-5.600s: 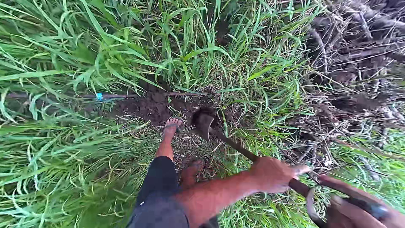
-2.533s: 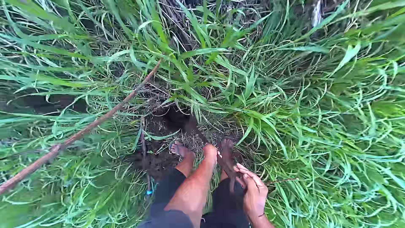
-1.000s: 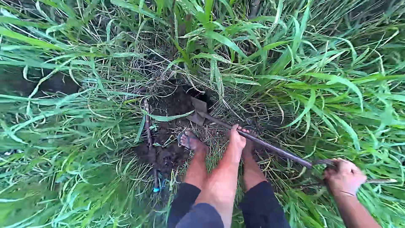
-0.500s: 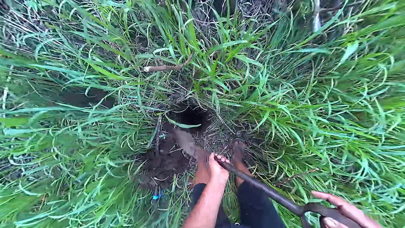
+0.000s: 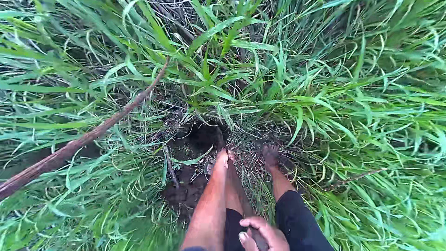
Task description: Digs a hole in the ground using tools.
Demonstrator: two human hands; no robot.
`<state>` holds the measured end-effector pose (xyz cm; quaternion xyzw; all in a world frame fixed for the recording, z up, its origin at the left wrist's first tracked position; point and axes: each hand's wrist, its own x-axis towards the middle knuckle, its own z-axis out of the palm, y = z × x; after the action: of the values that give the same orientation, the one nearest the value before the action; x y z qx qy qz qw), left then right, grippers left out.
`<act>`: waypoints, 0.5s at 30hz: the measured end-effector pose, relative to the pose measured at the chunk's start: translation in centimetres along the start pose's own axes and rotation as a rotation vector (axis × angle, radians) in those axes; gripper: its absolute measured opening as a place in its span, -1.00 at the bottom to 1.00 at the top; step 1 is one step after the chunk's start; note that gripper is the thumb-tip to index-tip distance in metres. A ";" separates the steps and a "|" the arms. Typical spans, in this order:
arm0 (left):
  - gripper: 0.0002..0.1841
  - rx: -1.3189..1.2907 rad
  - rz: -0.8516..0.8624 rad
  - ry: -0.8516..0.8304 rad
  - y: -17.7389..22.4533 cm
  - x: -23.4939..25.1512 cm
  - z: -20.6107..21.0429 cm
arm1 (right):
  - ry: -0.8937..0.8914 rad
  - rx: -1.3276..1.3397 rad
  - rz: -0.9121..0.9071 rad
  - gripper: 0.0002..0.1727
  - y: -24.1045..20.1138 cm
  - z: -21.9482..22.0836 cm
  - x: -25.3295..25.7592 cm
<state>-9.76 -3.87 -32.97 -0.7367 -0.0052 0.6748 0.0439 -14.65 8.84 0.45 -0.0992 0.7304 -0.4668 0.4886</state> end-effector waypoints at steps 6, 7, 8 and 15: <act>-0.47 0.093 0.049 0.140 -2.4 1.7 3.3 | 0.134 -0.233 -0.027 -0.73 2.4 -5.8 1.3; -0.49 0.131 0.087 0.156 -2.9 1.9 3.9 | 0.178 -0.259 -0.013 -0.73 2.9 -7.0 1.7; -0.52 0.169 0.128 0.174 -3.3 2.0 4.7 | 0.228 -0.300 0.006 -0.72 3.5 -8.4 2.4; -0.52 0.291 0.180 0.330 -5.8 4.0 8.9 | 0.293 -0.257 0.076 -0.69 8.9 -16.4 5.5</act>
<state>-17.94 2.74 -37.31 -0.8204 0.1650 0.5401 0.0898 -27.86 19.94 -8.44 -0.0640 0.8506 -0.3604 0.3775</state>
